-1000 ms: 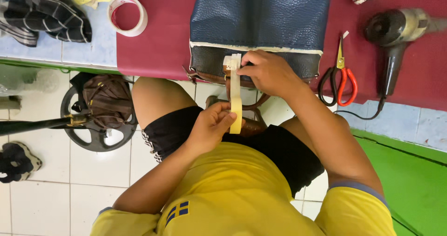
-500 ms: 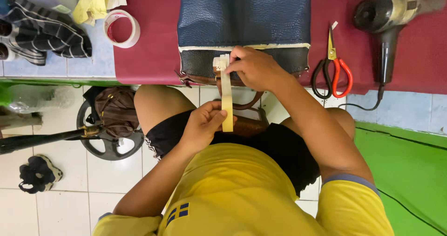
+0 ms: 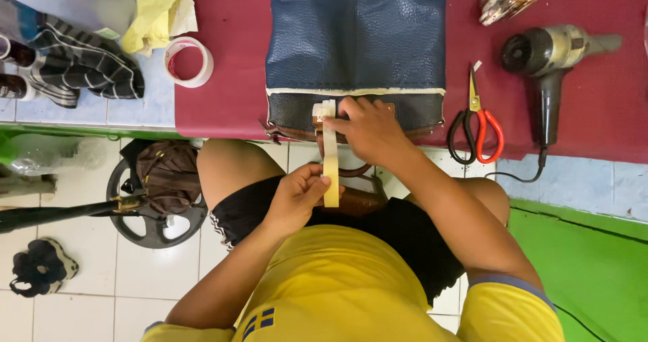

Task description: The person applies masking tape to the top edge of a dark blue handbag, smoothing it down and cutting pieces with scissors. They repeat this process to cover multiple sections along the bag's upper edge.

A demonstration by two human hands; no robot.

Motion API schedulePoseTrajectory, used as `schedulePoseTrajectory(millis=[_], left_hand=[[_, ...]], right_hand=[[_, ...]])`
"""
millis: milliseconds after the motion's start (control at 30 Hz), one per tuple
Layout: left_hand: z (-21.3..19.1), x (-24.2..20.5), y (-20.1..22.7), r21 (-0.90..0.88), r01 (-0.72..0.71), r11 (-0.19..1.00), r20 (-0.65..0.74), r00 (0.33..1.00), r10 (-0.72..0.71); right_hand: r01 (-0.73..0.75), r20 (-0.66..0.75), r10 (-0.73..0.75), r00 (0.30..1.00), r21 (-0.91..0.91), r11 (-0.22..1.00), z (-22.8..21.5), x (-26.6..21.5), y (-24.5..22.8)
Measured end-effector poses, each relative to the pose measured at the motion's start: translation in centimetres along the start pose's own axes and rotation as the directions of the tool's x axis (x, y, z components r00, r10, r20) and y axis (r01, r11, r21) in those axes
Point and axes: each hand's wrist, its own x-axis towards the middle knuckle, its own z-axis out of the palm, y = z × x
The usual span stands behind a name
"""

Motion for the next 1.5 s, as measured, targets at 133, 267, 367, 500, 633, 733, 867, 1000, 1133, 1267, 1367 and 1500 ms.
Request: schedulePoseTrajectory(millis=[133, 267, 367, 500, 633, 733, 867, 1000, 1133, 1267, 1367, 1500], left_hand=[[-0.2, -0.2, -0.1, 0.003, -0.025, 1.0, 0.036, 0.999, 0.024], [-0.3, -0.3, 0.3, -0.001, 0.017, 1.0, 0.042, 0.999, -0.016], [-0.6, 0.0, -0.3, -0.043, 0.023, 0.999, 0.018, 1.0, -0.022], [0.2, -1.1, 2.0, 0.036, -0.013, 0.999, 0.027, 1.0, 0.012], [0.0, -0.3, 0.7, -0.005, -0.049, 0.999, 0.002, 0.999, 0.049], [-0.1, 0.0, -0.2, 0.037, -0.107, 0.994, 0.034, 0.994, 0.106], [-0.9, 0.6, -1.8, 0.017, -0.129, 0.992, 0.048, 0.991, 0.128], [-0.8, 0.3, -2.3, 0.023, -0.106, 0.994, 0.026, 0.994, 0.106], [0.3, -0.3, -0.3, -0.008, -0.101, 0.995, 0.036, 0.994, 0.102], [0.7, -1.0, 0.9, -0.02, -0.094, 0.995, 0.038, 0.995, 0.095], [0.8, -0.9, 1.3, 0.022, -0.102, 0.995, 0.046, 0.994, 0.101], [0.8, -1.0, 1.1, 0.087, -0.112, 0.99, 0.054, 0.993, 0.107]], right_hand=[[-0.019, -0.084, 0.024, 0.996, 0.063, 0.998, -0.8, -0.2, -0.6], [-0.177, -0.334, 0.248, 0.909, 0.229, 0.957, -1.3, -3.6, 2.0], [-0.414, -0.564, 0.499, 0.658, 0.284, 0.865, -1.8, -8.8, 5.7], [-0.754, -0.46, 0.679, 0.572, 0.031, 0.656, -0.3, -15.7, 8.5], [-0.745, -0.35, 0.687, 0.637, -0.05, 0.665, -0.9, -16.9, 8.4], [-0.749, -0.264, 0.71, 0.653, -0.087, 0.657, -1.2, -16.6, 9.2], [-0.793, -0.241, 0.761, 0.602, -0.062, 0.607, -0.4, -16.6, 11.0], [-0.806, -0.225, 0.781, 0.583, -0.041, 0.59, -2.0, -16.3, 9.5], [-0.877, -0.105, 0.878, 0.468, 0.069, 0.476, -3.2, -16.8, 9.7], [-0.941, 0.042, 0.946, 0.32, 0.134, 0.312, -4.5, -16.7, 8.4], [-0.969, 0.134, 0.96, 0.246, 0.058, 0.24, -4.2, -18.2, 8.5], [-0.815, 0.264, 0.923, 0.28, 0.573, 0.083, -7.2, -19.8, 7.7]])
